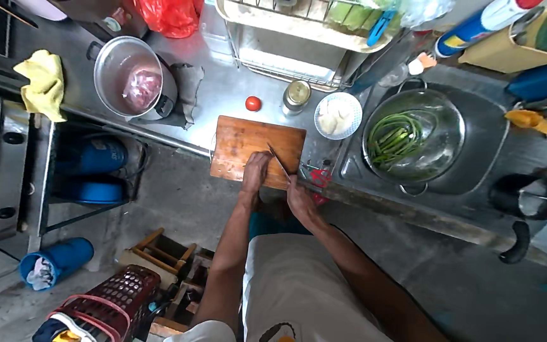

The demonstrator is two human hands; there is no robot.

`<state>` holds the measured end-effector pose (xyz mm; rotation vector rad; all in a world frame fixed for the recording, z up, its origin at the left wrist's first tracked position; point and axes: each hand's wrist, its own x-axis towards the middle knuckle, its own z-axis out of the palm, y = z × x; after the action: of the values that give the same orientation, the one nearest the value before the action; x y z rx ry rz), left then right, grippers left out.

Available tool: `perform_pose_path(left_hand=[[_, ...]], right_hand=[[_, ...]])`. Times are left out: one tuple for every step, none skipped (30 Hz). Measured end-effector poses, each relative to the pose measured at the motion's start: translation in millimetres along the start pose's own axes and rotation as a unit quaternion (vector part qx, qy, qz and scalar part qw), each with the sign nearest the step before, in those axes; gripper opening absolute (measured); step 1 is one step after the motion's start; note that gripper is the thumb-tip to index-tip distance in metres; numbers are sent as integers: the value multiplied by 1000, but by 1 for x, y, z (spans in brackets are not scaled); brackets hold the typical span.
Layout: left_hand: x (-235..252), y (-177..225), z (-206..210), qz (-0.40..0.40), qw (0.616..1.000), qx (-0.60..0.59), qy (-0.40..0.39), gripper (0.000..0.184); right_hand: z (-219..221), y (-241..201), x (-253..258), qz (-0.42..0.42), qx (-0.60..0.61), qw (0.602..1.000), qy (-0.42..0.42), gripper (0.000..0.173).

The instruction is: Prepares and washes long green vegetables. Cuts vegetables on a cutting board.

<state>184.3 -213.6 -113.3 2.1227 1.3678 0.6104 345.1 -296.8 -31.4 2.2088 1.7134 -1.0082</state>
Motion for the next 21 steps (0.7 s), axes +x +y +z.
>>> perform_pose_path(left_hand=[[1,0,0,0,1000,1,0,22],[2,1,-1,-1,1000,2,0,22],[3,1,-2,-2,1000,2,-1,22],[3,2,-2,-2,1000,1,-2,22],[3,1,-2,-2,1000,1,-3,22],[3,0,-2,-1,1000,-1,-4,22],[2,0,-2,1,1000,-3,-3,22],[2,-1,-2,1,1000,-6,-3,22],[2,-1,-2,2,1000,-11,-1,23],[3,-1,-2,2,1000,-19,0,23],[3,-1,-3,1,1000,-28,-1,23],[3,0,-4,-2,999,-34,-5,23],[3,1,-6,-8,999,-40,-11,24],[2,2,-7,-11,999,-44,-14,24],[2,2,-7,-11,999,-46,-15,25],[3,1,-6,-11,999,-48,-16,24],[3,-1,-5,-10,999,-49,-16,24],[3,-3,-4,-8,999,-47,-14,23],[1,-3,-5,-6,999,-42,-11,23],[-1,-1,-8,-5,999,-32,-6,22],[-4,4,-15,-8,1000,-22,-3,23]], right_hand=[[-1,-1,-1,5,-4,1000,-4,36],[-2,-2,-2,9,-7,1000,-9,37],[-3,-2,-3,12,-11,1000,-15,37],[-4,-3,-5,16,-15,1000,-20,38],[-6,-4,-8,22,-19,999,-27,38],[-8,-6,-10,30,-24,999,-35,38],[-10,-8,-13,40,-28,998,-43,39],[-12,-9,-14,45,-29,997,-50,39],[-13,-10,-14,47,-30,997,-54,38],[-14,-10,-12,47,-28,997,-56,38],[-14,-11,-8,44,-27,997,-59,38],[-13,-13,-3,40,-21,997,-61,37],[-11,-14,4,35,-7,998,-59,38],[-7,-15,10,32,-1,998,-51,38],[-2,-16,16,35,4,999,-41,37],[3,-17,20,39,10,999,-30,36],[8,-16,23,42,14,999,-15,36],[14,-14,25,44,15,999,0,36],[19,-12,24,44,10,999,10,38],[24,-9,22,44,-3,999,14,40],[28,-7,20,43,-14,999,16,40]])
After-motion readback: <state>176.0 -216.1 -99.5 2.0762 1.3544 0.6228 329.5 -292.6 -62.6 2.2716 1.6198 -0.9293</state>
